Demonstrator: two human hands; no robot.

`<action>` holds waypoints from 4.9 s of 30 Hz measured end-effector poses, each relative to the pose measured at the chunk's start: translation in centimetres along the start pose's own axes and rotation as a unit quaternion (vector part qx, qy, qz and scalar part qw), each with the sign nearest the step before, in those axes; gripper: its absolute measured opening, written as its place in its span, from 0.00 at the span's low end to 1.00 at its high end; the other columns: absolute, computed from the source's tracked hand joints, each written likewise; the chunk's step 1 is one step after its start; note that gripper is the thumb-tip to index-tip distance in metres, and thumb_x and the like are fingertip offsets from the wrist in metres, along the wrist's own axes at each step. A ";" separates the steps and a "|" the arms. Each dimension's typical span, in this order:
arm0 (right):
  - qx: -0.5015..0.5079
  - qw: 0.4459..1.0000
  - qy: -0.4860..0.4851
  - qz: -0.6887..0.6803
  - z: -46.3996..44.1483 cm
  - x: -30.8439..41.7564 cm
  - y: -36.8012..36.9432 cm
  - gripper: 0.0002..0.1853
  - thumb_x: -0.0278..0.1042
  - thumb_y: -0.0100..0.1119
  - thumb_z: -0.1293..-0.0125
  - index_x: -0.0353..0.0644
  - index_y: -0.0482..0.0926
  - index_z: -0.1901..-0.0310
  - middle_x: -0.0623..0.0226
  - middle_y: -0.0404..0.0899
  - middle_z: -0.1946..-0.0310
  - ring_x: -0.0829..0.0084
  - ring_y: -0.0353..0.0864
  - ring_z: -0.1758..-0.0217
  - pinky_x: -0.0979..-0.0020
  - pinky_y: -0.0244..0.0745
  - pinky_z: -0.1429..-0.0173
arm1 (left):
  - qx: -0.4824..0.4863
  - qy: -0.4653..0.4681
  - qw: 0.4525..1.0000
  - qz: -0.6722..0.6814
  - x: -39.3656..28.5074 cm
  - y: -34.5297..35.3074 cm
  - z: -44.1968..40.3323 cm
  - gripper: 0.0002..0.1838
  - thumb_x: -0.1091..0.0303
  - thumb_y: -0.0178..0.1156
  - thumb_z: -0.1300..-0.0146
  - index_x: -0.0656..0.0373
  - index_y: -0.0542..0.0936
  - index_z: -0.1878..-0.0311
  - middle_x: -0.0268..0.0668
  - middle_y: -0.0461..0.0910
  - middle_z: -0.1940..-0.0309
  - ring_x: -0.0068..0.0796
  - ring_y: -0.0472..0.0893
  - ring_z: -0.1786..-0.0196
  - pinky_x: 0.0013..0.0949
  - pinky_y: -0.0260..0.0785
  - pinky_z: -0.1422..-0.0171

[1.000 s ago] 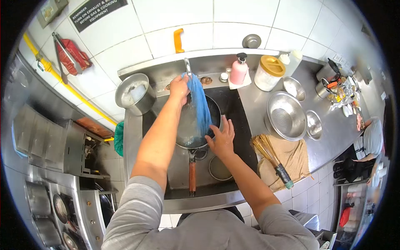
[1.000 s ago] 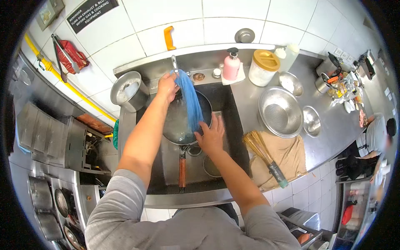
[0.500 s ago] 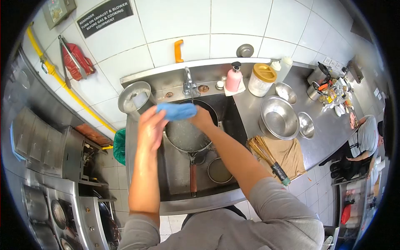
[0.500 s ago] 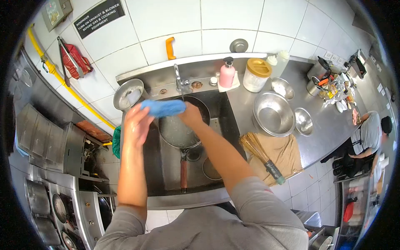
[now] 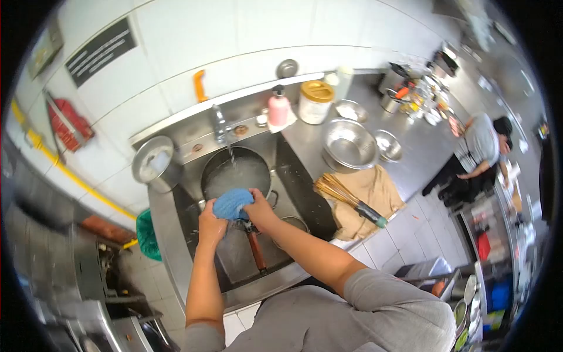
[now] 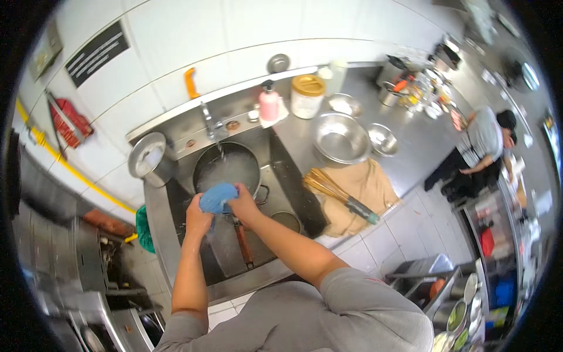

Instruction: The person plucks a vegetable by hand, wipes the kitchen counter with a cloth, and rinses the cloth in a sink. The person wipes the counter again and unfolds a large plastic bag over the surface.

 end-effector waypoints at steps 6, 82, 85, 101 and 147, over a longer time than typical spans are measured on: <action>-0.021 0.711 -0.323 0.624 11.3 7.3 -0.4 0.53 0.38 0.78 0.45 0.41 0.55 0.22 0.43 0.75 0.37 0.46 0.79 0.34 0.56 0.74 0.30 | 0.213 0.207 0.949 -0.104 -9.1 7.1 0.3 0.36 0.79 0.65 0.56 0.60 0.77 0.37 0.52 0.85 0.51 0.53 0.85 0.46 0.44 0.75 0.37; -0.258 0.934 -0.214 -0.125 34.8 22.4 -17.8 0.33 0.63 0.61 0.29 0.41 0.74 0.36 0.50 0.83 0.46 0.57 0.87 0.51 0.52 0.84 0.41 | -0.150 0.349 0.912 -0.155 -10.2 6.6 10.9 0.32 0.63 0.67 0.32 0.64 0.72 0.28 0.52 0.72 0.31 0.54 0.70 0.29 0.53 0.63 0.26; -0.467 0.866 -0.182 -0.003 45.3 19.0 -31.3 0.40 0.64 0.58 0.28 0.41 0.68 0.26 0.52 0.77 0.35 0.60 0.89 0.47 0.64 0.86 0.44 | -0.019 -0.064 0.996 0.060 3.6 3.6 11.4 0.33 0.50 0.60 0.26 0.64 0.72 0.27 0.50 0.73 0.32 0.50 0.73 0.32 0.52 0.67 0.29; -0.478 0.775 0.383 0.154 69.3 -17.3 -49.0 0.24 0.56 0.59 0.29 0.51 0.76 0.41 0.56 0.80 0.63 0.51 0.83 0.68 0.44 0.79 0.69 | 0.192 -0.374 0.365 0.831 -8.0 5.7 8.2 0.09 0.78 0.58 0.31 0.67 0.72 0.51 0.27 0.71 0.74 0.20 0.73 0.73 0.26 0.64 0.70; -0.499 0.529 0.476 0.495 63.6 -4.9 -42.9 0.43 0.60 0.78 0.45 0.37 0.76 0.35 0.47 0.80 0.37 0.50 0.81 0.33 0.52 0.79 0.34 | 0.203 -0.295 0.880 0.311 3.5 3.3 19.5 0.07 0.75 0.53 0.34 0.57 0.72 0.53 0.32 0.72 0.77 0.22 0.71 0.82 0.30 0.69 0.80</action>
Point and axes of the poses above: each hand's wrist, its own z-axis away from the middle knuckle, its own y-axis out of the palm, x = y × z, the point moved 7 cm from there along -z, towards the middle knuckle
